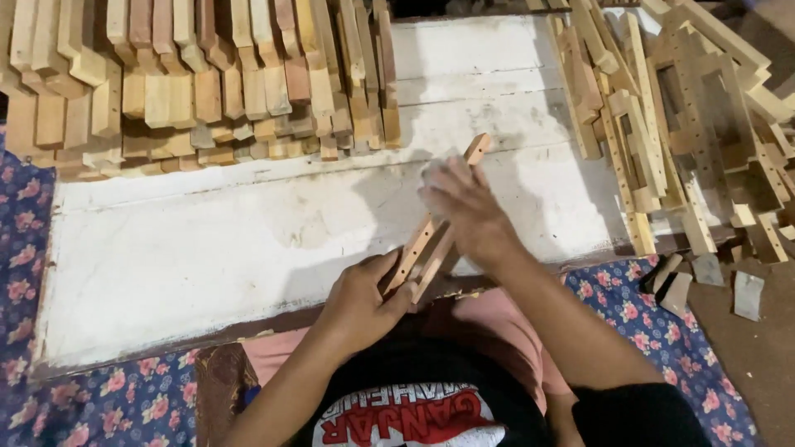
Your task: The person sands individual wooden frame components using a piece of sandpaper to smooth the surfaces and edges.
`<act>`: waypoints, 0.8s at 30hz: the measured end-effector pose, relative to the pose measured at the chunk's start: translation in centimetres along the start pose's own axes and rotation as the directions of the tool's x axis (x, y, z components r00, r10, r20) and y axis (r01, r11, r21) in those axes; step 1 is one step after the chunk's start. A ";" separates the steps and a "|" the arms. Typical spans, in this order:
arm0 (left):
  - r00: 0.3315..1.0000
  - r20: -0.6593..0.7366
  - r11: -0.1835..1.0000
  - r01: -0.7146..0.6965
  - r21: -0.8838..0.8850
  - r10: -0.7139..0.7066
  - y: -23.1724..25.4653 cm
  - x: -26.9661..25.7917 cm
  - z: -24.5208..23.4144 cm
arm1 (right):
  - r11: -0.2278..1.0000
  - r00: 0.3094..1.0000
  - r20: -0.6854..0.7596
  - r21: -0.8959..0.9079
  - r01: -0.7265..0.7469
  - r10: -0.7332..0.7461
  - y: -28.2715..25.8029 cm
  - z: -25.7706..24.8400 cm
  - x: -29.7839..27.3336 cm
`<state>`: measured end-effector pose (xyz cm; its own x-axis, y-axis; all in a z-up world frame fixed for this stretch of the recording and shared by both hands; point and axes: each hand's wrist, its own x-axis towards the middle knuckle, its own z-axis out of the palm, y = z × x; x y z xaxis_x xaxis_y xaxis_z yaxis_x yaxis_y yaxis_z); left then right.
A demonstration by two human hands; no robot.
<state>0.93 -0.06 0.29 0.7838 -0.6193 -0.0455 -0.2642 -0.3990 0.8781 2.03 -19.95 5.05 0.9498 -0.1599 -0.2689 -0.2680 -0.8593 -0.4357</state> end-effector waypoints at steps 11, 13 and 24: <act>0.992 0.127 0.956 0.027 -0.292 0.010 -0.1 -1.5 -1.9 | 0.621 0.394 -0.816 0.055 0.782 -0.424 6.9 -2.2 0.8; 0.971 0.224 0.868 0.183 -0.461 -0.085 -0.4 -1.5 -2.2 | 0.595 0.306 -0.841 -0.024 0.803 -0.447 6.3 -1.9 0.5; 0.979 0.160 0.968 0.158 -0.194 -0.127 -2.1 -0.5 0.0 | 0.635 0.381 -0.529 -0.465 0.616 -0.758 9.6 12.4 2.6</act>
<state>1.09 1.05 -1.56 0.7107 -0.6639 -0.2327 -0.0234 -0.3528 0.9354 -0.05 -22.63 -10.53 0.6509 0.3333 0.6821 0.4904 -0.8704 -0.0427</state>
